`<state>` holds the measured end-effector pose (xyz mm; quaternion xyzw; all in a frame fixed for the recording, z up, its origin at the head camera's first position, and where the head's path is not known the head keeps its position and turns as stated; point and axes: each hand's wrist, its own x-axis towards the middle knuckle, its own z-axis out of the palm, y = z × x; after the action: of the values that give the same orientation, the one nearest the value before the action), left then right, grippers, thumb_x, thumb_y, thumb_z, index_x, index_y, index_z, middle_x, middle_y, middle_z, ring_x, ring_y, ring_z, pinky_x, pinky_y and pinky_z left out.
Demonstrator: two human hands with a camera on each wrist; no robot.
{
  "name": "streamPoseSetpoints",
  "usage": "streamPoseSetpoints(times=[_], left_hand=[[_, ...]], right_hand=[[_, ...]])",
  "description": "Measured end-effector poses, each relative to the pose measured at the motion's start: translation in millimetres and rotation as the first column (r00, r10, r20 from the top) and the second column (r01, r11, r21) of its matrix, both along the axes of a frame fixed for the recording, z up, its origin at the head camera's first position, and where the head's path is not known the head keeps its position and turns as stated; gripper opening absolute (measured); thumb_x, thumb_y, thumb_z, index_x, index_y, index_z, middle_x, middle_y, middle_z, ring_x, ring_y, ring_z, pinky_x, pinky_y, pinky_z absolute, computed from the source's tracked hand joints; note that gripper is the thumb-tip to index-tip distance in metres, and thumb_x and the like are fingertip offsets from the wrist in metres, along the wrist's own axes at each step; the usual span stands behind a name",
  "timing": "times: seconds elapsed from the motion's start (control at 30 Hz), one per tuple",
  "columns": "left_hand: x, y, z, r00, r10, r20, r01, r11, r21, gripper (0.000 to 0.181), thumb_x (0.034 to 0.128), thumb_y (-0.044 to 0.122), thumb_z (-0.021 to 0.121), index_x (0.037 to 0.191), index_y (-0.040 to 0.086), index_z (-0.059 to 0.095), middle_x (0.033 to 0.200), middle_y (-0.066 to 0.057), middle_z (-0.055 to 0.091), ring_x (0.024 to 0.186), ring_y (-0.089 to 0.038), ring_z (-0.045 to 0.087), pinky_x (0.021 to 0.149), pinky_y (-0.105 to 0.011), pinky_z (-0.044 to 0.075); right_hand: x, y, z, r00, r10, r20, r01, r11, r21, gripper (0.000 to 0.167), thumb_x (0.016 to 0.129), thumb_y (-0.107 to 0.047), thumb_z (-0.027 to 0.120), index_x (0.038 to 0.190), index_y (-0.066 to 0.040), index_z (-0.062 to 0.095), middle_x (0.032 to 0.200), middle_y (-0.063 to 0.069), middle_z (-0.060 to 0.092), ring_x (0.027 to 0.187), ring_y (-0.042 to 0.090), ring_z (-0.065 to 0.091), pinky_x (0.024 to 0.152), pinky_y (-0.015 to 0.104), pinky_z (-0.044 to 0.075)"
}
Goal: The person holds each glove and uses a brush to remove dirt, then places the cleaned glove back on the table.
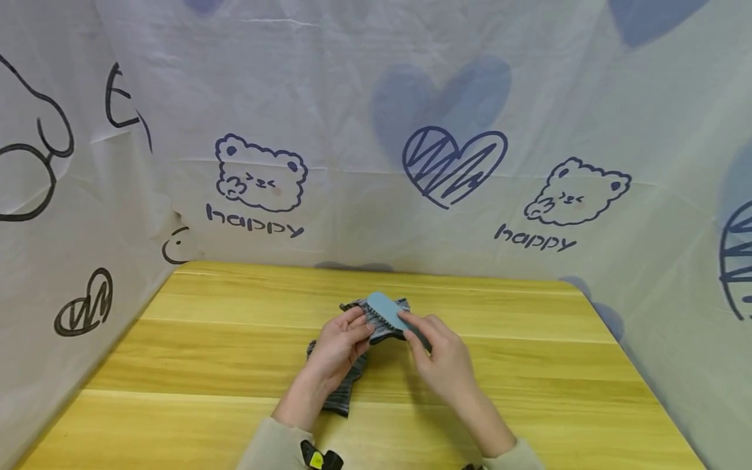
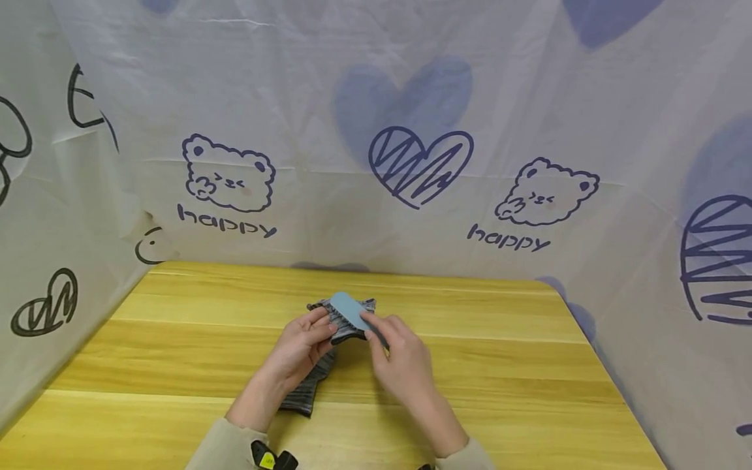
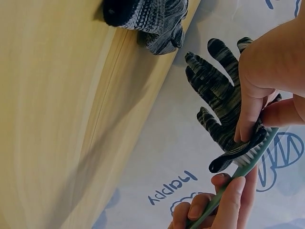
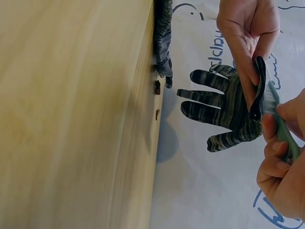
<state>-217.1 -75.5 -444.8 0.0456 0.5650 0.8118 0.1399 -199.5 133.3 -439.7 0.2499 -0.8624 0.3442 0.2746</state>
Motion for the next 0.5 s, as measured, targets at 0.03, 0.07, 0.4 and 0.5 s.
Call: streamPoseSetpoints(times=[0.03, 0.07, 0.4, 0.5], left_hand=[[0.0, 0.1, -0.2, 1.0, -0.001, 0.001, 0.001, 1.0, 0.003, 0.072, 0.1058, 0.002, 0.052, 0.162, -0.009, 0.008, 0.169, -0.03, 0.007, 0.157, -0.036, 0.012, 0.093, -0.017, 0.051], [0.0, 0.3, -0.1, 1.0, -0.001, 0.0, 0.001, 1.0, 0.005, 0.072, 0.1058, 0.002, 0.052, 0.162, -0.009, 0.008, 0.169, -0.03, 0.007, 0.157, -0.036, 0.013, 0.092, -0.017, 0.051], [0.1, 1.9, -0.4, 1.0, -0.003, -0.008, 0.003, 1.0, -0.004, 0.072, 0.1061, 0.003, 0.053, 0.162, -0.009, 0.009, 0.169, -0.03, 0.008, 0.157, -0.037, 0.013, 0.093, -0.018, 0.051], [1.3, 2.3, 0.5, 1.0, -0.008, -0.012, 0.007, 1.0, -0.009, 0.071, 0.1064, 0.003, 0.052, 0.162, -0.009, 0.009, 0.169, -0.031, 0.008, 0.157, -0.038, 0.014, 0.095, -0.019, 0.051]], right_hand=[[-0.1, 0.2, 0.2, 1.0, -0.006, -0.003, 0.006, 1.0, 0.003, 0.033, 0.098, -0.009, 0.072, 0.131, -0.012, 0.072, 0.1, 0.004, 0.071, 0.071, 0.008, 0.056, 0.058, 0.024, 0.049], [-0.1, 0.3, 0.3, 1.0, -0.013, -0.003, 0.013, 1.0, 0.005, 0.033, 0.098, -0.009, 0.072, 0.131, -0.012, 0.072, 0.1, 0.004, 0.071, 0.071, 0.008, 0.056, 0.058, 0.024, 0.049], [-0.7, 0.3, -0.1, 0.995, -0.103, 0.0, 0.103, 0.995, 0.0, 0.031, 0.097, -0.012, 0.074, 0.128, -0.016, 0.074, 0.098, 0.003, 0.072, 0.069, 0.01, 0.057, 0.054, 0.024, 0.045], [-0.9, 0.4, -0.6, 0.992, -0.127, -0.003, 0.127, 0.992, -0.002, 0.031, 0.097, -0.012, 0.075, 0.127, -0.017, 0.075, 0.097, 0.001, 0.072, 0.069, 0.011, 0.058, 0.053, 0.025, 0.045]])
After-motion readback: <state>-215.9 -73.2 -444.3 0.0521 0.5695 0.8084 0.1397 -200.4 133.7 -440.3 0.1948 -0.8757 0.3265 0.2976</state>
